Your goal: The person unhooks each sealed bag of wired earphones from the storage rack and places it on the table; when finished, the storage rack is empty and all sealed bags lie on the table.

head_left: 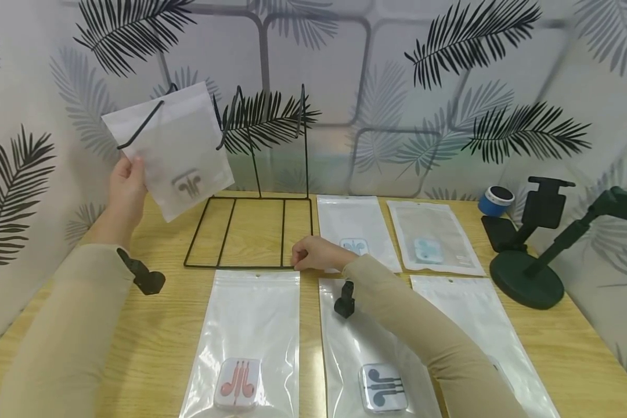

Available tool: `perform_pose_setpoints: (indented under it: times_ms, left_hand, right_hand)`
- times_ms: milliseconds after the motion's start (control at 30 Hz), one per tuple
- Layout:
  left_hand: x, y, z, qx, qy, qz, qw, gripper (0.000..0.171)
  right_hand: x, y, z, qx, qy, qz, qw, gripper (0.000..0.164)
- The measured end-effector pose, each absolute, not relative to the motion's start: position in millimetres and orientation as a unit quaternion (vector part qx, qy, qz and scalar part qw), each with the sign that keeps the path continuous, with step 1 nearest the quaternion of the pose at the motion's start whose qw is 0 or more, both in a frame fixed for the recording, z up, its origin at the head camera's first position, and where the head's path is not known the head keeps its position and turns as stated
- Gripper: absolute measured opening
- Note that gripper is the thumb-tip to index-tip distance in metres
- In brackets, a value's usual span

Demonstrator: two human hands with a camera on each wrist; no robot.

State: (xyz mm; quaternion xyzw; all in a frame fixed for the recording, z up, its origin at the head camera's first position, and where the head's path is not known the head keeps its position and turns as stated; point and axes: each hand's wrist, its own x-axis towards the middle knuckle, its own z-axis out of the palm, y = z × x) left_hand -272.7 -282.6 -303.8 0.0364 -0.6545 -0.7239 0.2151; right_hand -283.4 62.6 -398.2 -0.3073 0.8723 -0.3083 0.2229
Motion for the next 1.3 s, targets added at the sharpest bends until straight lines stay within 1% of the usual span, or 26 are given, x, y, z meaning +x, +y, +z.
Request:
perform_pose_setpoints:
  times_ms: [67, 167, 300, 500, 733, 1067, 1300]
  left_hand:
    - [-274, -282, -304, 0.047, -0.657, -0.715, 0.234, 0.014]
    - [-275, -281, -304, 0.06, -0.666, -0.699, 0.254, 0.018]
    - [-274, -283, -303, 0.068, -0.675, -0.687, 0.26, 0.018]
    - [-263, -289, -304, 0.034, -0.641, -0.731, 0.23, 0.017]
    - [-252, -296, -302, 0.043, -0.669, -0.705, 0.232, 0.015]
    - [-232, -304, -301, 0.033, -0.667, -0.715, 0.208, 0.014]
    - [-218, -304, -300, 0.036, -0.697, -0.687, 0.204, 0.014]
  right_hand:
    - [-284, 62, -398, -0.309, 0.871, -0.311, 0.223, 0.01]
    - [-283, 62, -398, -0.311, 0.869, -0.314, 0.223, 0.011]
    - [-283, 63, -396, -0.312, 0.87, -0.313, 0.22, 0.011]
    - [-282, 63, -395, -0.31, 0.873, -0.308, 0.216, 0.012]
    - [-283, 62, -396, -0.307, 0.874, -0.309, 0.217, 0.012]
    - [-283, 63, -397, -0.312, 0.871, -0.308, 0.22, 0.012]
    - [-283, 63, -396, -0.318, 0.868, -0.31, 0.22, 0.011]
